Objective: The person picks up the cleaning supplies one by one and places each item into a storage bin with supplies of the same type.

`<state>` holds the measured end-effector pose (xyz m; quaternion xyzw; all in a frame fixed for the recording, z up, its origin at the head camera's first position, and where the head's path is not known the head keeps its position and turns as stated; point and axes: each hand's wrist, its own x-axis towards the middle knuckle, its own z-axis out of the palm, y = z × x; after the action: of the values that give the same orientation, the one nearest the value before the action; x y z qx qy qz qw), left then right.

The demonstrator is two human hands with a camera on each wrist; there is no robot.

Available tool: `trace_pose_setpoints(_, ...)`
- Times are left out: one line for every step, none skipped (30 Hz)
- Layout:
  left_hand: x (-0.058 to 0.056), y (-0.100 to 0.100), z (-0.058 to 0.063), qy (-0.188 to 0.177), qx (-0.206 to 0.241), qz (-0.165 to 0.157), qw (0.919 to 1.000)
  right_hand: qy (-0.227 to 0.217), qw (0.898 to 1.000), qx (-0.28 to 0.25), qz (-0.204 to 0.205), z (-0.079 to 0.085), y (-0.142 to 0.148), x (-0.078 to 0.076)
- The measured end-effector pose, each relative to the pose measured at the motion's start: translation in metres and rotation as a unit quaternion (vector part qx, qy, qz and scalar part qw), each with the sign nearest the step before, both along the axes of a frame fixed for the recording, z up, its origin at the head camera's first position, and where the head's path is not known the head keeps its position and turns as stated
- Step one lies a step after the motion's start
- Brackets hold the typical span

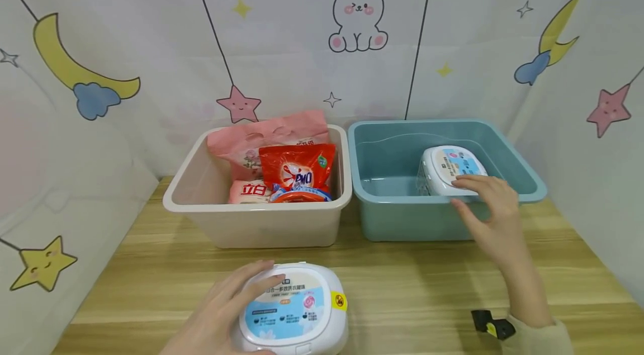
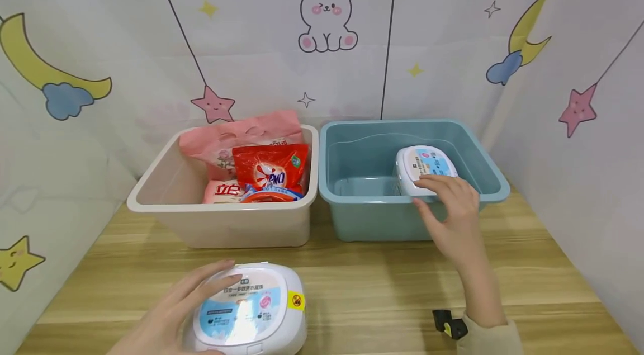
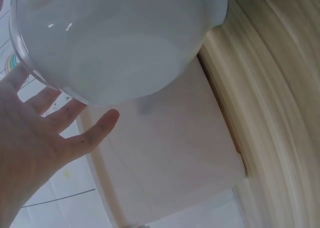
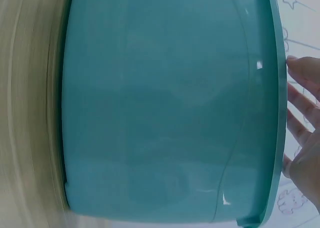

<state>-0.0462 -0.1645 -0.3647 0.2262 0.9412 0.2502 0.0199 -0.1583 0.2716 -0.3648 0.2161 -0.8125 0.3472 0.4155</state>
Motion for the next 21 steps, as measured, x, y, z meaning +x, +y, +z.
trace_pose_setpoints(0.000, 0.000, 0.000, -0.009, -0.001, 0.000, 1.0000, 0.000, 1.000, -0.001, -0.001, 0.000, 0.002, 0.000)
trace_pose_setpoints(0.000, 0.000, 0.001, -0.017, -0.002, -0.001, 0.9999, 0.001, 1.000, -0.002, 0.000, 0.000, 0.004, 0.000)
trace_pose_setpoints(0.000, 0.000, 0.001, -0.025, -0.003, -0.002, 0.9997, 0.002, 1.000, -0.001, -0.001, 0.000, 0.006, 0.000)
trace_pose_setpoints(-0.001, 0.000, 0.002, -0.033, -0.003, -0.004, 0.9994, 0.002, 1.000, -0.002, -0.002, -0.001, 0.009, 0.000)
trace_pose_setpoints(-0.001, 0.000, 0.002, -0.042, -0.003, -0.006, 0.9991, 0.001, 1.000, -0.001, -0.005, -0.001, 0.011, 0.001)
trace_pose_setpoints(-0.001, 0.000, 0.002, -0.052, -0.003, -0.007, 0.9986, -0.002, 1.000, 0.002, -0.009, -0.001, 0.013, 0.002)
trace_pose_setpoints(-0.002, 0.000, 0.002, -0.059, -0.001, -0.009, 0.9982, -0.004, 1.000, 0.006, -0.016, -0.001, 0.015, 0.002)
trace_pose_setpoints(-0.002, 0.000, 0.003, -0.064, -0.001, -0.011, 0.9979, -0.010, 1.000, 0.009, -0.025, -0.001, 0.017, 0.003)
trace_pose_setpoints(-0.002, 0.000, 0.003, -0.069, 0.000, -0.012, 0.9975, -0.014, 0.999, 0.012, -0.033, 0.000, 0.019, 0.004)
trace_pose_setpoints(-0.002, 0.000, 0.003, -0.074, -0.001, -0.011, 0.9972, -0.015, 0.999, 0.014, -0.040, 0.000, 0.021, 0.005)
trace_pose_setpoints(-0.002, 0.000, 0.003, -0.078, -0.002, -0.011, 0.9969, -0.018, 0.999, 0.016, -0.046, 0.000, 0.023, 0.005)
trace_pose_setpoints(-0.002, 0.000, 0.003, -0.079, -0.002, -0.011, 0.9968, -0.018, 0.998, 0.016, -0.052, -0.001, 0.025, 0.006)
trace_pose_setpoints(-0.002, 0.000, 0.002, -0.077, -0.004, -0.010, 0.9969, -0.019, 0.998, 0.016, -0.055, 0.000, 0.026, 0.006)
trace_pose_setpoints(-0.002, 0.000, 0.002, -0.076, -0.007, -0.010, 0.9970, -0.019, 0.998, 0.015, -0.055, -0.001, 0.028, 0.006)
trace_pose_setpoints(-0.002, 0.000, 0.002, -0.073, -0.009, -0.010, 0.9972, -0.015, 0.998, 0.013, -0.055, -0.001, 0.029, 0.006)
trace_pose_setpoints(-0.003, 0.000, 0.001, -0.069, -0.010, -0.012, 0.9975, -0.015, 0.998, 0.012, -0.056, -0.001, 0.030, 0.006)
trace_pose_setpoints(-0.003, 0.000, 0.001, -0.064, -0.012, -0.013, 0.9978, -0.017, 0.998, 0.013, -0.057, -0.001, 0.031, 0.007)
trace_pose_setpoints(-0.003, 0.000, 0.001, -0.060, -0.012, -0.014, 0.9980, -0.018, 0.998, 0.013, -0.058, -0.002, 0.032, 0.007)
trace_pose_setpoints(-0.003, 0.000, 0.001, -0.058, -0.014, -0.014, 0.9981, -0.020, 0.998, 0.014, -0.059, -0.002, 0.033, 0.007)
trace_pose_setpoints(-0.003, 0.000, 0.001, -0.060, -0.015, -0.014, 0.9980, -0.021, 0.998, 0.014, -0.062, -0.002, 0.035, 0.007)
trace_pose_setpoints(-0.003, 0.000, 0.001, -0.061, -0.015, -0.014, 0.9980, -0.023, 0.998, 0.015, -0.065, -0.002, 0.036, 0.008)
